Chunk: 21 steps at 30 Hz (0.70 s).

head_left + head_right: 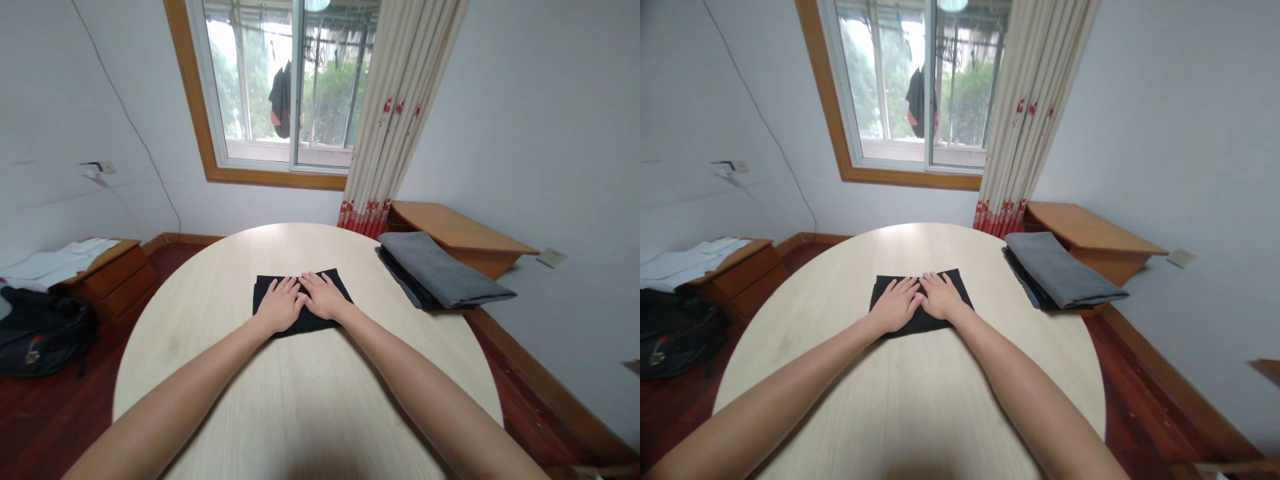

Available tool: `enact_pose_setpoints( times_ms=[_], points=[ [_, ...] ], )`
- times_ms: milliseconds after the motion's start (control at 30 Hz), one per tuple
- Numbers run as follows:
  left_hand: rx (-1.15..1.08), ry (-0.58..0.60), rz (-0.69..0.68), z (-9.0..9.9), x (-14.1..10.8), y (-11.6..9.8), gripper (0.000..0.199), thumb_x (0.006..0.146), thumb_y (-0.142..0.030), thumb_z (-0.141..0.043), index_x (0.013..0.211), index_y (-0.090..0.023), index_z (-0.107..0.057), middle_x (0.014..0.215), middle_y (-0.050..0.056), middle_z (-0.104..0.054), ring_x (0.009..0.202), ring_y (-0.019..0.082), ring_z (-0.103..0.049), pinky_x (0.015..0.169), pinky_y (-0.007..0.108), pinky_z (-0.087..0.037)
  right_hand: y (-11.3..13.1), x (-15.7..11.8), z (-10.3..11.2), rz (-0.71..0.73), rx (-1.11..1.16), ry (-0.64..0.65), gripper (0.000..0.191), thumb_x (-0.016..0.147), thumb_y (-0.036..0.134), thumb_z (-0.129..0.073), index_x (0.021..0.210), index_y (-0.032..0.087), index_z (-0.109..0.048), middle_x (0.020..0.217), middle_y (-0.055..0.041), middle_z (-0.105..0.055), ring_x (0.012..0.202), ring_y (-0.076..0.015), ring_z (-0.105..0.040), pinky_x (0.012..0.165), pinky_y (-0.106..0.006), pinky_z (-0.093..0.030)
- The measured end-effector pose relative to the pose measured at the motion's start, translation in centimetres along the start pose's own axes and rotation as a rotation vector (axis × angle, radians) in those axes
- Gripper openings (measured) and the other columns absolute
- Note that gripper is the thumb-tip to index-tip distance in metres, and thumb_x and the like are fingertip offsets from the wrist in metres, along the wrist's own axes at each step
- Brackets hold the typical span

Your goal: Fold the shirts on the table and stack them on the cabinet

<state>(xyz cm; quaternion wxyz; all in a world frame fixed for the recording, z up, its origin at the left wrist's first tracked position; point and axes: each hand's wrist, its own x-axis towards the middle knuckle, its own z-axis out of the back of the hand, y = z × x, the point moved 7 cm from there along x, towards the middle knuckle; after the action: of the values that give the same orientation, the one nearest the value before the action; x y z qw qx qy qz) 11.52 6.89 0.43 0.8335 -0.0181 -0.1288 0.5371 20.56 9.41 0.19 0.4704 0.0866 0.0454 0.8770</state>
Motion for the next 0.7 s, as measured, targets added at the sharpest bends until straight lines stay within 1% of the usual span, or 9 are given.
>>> enact_pose_setpoints(
  times_ms=[33, 100, 200, 267, 400, 500, 600, 667, 700],
  points=[
    [0.0, 0.013, 0.021, -0.7, -0.1, 0.5, 0.054, 0.103, -0.043, -0.032, 0.146, -0.015, -0.049, 0.158, 0.015, -0.041, 0.149, 0.03, -0.032, 0.121, 0.053, -0.019, -0.6, 0.2, -0.4, -0.013, 0.011, 0.003, 0.055, 0.102, 0.038, -0.038, 0.151, 0.014, -0.043, 0.161, -0.0129, -0.035, 0.151, -0.0261, -0.026, 0.123, -0.05, -0.014],
    [-0.009, 0.014, 0.052, -1.4, -0.5, 1.9, 0.06, 0.102, -0.051, -0.033, 0.149, -0.017, -0.047, 0.159, 0.014, -0.038, 0.15, 0.031, -0.028, 0.122, 0.053, -0.016, -2.0, 0.2, -0.8, -0.032, 0.034, -0.003, 0.057, 0.103, 0.046, -0.034, 0.151, 0.017, -0.043, 0.161, -0.0108, -0.036, 0.152, -0.0255, -0.025, 0.124, -0.05, -0.014],
    [-0.03, -0.005, 0.116, -1.2, -1.1, 4.0, 0.065, 0.1, -0.057, -0.035, 0.15, -0.018, -0.045, 0.16, 0.013, -0.036, 0.151, 0.034, -0.024, 0.121, 0.055, -0.018, -4.4, 0.1, -0.9, -0.099, 0.054, 0.007, 0.061, 0.102, 0.052, -0.036, 0.153, 0.019, -0.041, 0.162, -0.0099, -0.033, 0.152, -0.0275, -0.024, 0.122, -0.053, -0.017],
    [-0.055, -0.016, 0.167, -1.0, -1.4, 5.2, 0.068, 0.099, -0.06, -0.035, 0.151, -0.018, -0.045, 0.161, 0.013, -0.035, 0.151, 0.036, -0.023, 0.119, 0.055, -0.021, -5.9, 0.1, -0.9, -0.154, 0.08, 0.019, 0.062, 0.102, 0.054, -0.035, 0.154, 0.02, -0.039, 0.162, -0.0101, -0.033, 0.151, -0.0283, -0.027, 0.121, -0.053, -0.02],
    [-0.106, -0.033, 0.206, -1.2, -1.6, 6.5, 0.073, 0.098, -0.064, -0.033, 0.152, -0.018, -0.043, 0.163, 0.014, -0.03, 0.15, 0.037, -0.027, 0.117, 0.052, -0.027, -7.7, -0.1, -1.2, -0.206, 0.119, 0.021, 0.062, 0.103, 0.054, -0.031, 0.153, 0.018, -0.04, 0.159, -0.0104, -0.038, 0.15, -0.0263, -0.03, 0.122, -0.047, -0.022],
    [-0.11, -0.021, 0.239, -1.3, -1.8, 6.9, 0.074, 0.098, -0.064, -0.032, 0.153, -0.015, -0.041, 0.163, 0.017, -0.028, 0.15, 0.038, -0.026, 0.117, 0.052, -0.027, -7.5, -0.7, -1.0, -0.225, 0.101, 0.028, 0.062, 0.104, 0.052, -0.029, 0.153, 0.015, -0.039, 0.16, -0.0118, -0.038, 0.15, -0.0267, -0.03, 0.122, -0.045, -0.022],
    [-0.098, -0.015, 0.302, -0.8, -2.4, 7.6, 0.075, 0.098, -0.061, -0.034, 0.154, -0.011, -0.038, 0.162, 0.021, -0.029, 0.149, 0.037, -0.03, 0.117, 0.051, -0.027, -6.0, -2.2, -0.2, -0.26, 0.054, 0.03, 0.062, 0.105, 0.05, -0.028, 0.152, 0.013, -0.039, 0.158, -0.0153, -0.039, 0.148, -0.0287, -0.034, 0.119, -0.046, -0.027],
    [-0.071, -0.033, 0.328, 0.3, -3.0, 8.0, 0.072, 0.099, -0.058, -0.035, 0.151, -0.009, -0.041, 0.159, 0.024, -0.035, 0.145, 0.036, -0.036, 0.114, 0.049, -0.032, -4.8, -4.0, 0.3, -0.32, -0.023, 0.014, 0.062, 0.104, 0.05, -0.028, 0.147, 0.01, -0.045, 0.151, -0.0211, -0.047, 0.141, -0.0329, -0.044, 0.112, -0.05, -0.036],
    [-0.053, -0.04, 0.339, 0.9, -3.3, 8.2, 0.069, 0.098, -0.057, -0.035, 0.147, -0.009, -0.047, 0.154, 0.024, -0.042, 0.141, 0.036, -0.042, 0.111, 0.048, -0.036, -4.2, -5.1, 0.5, -0.362, -0.071, 0.009, 0.062, 0.103, 0.051, -0.029, 0.142, 0.008, -0.051, 0.143, -0.0249, -0.054, 0.133, -0.0357, -0.052, 0.106, -0.051, -0.042]
  ],
)
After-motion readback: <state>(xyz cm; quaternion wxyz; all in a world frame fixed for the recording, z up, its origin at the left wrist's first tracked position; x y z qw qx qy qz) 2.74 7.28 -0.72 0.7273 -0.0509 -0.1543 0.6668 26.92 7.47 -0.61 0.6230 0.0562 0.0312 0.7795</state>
